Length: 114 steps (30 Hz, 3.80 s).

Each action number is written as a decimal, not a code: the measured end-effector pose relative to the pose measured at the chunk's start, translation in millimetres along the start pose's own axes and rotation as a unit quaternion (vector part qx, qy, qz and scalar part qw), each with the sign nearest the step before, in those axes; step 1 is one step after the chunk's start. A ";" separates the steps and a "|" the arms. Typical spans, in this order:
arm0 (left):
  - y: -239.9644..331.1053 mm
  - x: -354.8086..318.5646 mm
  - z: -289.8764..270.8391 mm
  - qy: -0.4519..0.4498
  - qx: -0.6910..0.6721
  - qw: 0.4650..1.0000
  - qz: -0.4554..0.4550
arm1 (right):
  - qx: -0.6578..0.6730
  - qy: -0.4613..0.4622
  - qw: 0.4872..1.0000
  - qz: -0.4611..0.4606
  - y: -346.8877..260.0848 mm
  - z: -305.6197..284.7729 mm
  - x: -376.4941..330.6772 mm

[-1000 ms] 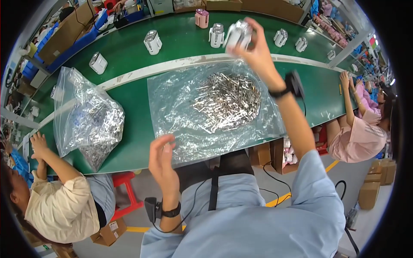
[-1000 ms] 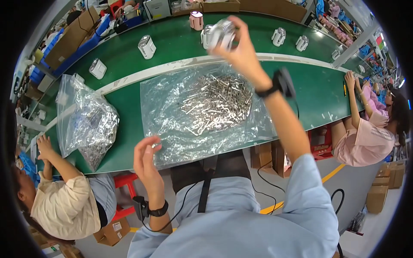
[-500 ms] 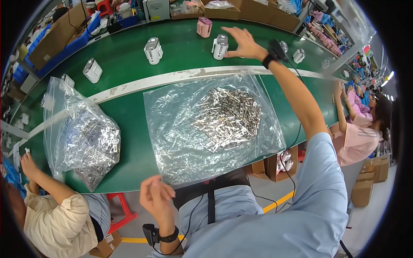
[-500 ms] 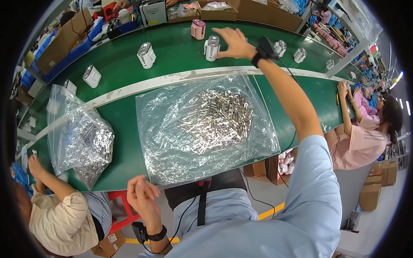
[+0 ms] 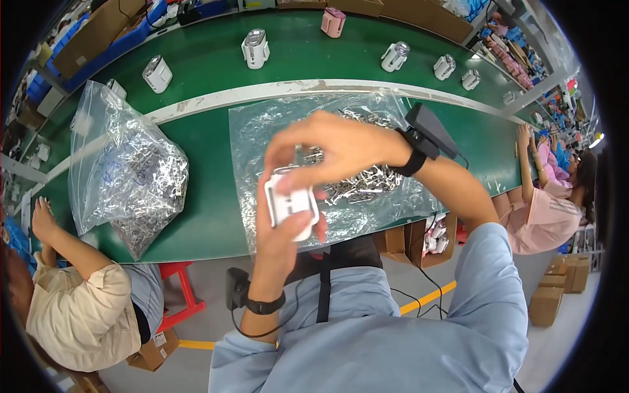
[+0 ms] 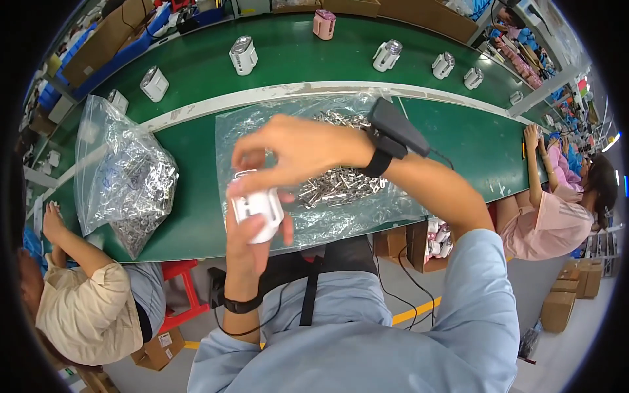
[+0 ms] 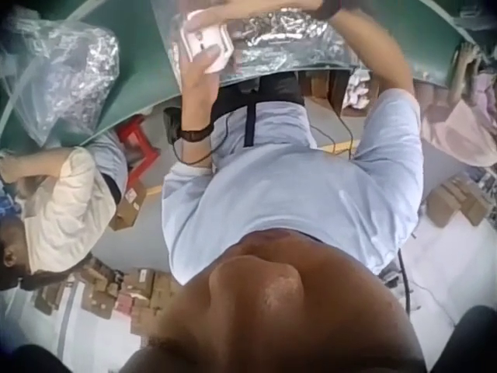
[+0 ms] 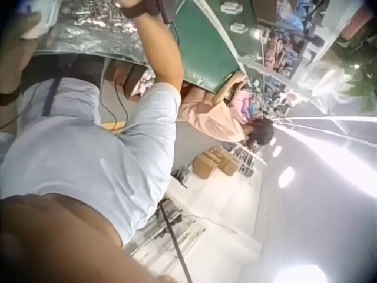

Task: The person picks up a white device from the conveyor belt, inserts a metal clip from a plastic bag into a slot on the device, and presses it into place. After repeating this for a second clip on the same device, the person places the unit back onto the conveyor belt.

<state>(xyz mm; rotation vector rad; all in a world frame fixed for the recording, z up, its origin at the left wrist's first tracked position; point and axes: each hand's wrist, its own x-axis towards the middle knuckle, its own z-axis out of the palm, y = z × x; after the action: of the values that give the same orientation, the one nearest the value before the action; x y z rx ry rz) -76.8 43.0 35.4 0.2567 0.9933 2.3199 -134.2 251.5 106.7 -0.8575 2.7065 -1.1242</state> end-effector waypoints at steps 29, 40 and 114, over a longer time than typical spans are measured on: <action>-10.3 -28.5 -16.9 0.184 0.079 0.979 0.022 | 0.470 0.039 0.844 0.256 -68.8 81.7 -53.7; -15.3 -30.1 -11.6 0.157 0.280 0.944 0.074 | 0.110 0.012 0.984 0.139 -69.4 90.3 -63.7; -23.3 -63.0 -32.8 0.170 0.088 0.978 -0.079 | 0.926 -0.143 0.334 0.100 -32.0 213.9 -149.8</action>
<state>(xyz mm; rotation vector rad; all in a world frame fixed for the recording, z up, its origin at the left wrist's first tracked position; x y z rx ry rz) -28.5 -1.2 -0.8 -0.1541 1.3375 2.1732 67.1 178.4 -46.1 -0.0435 -0.0580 -2.2334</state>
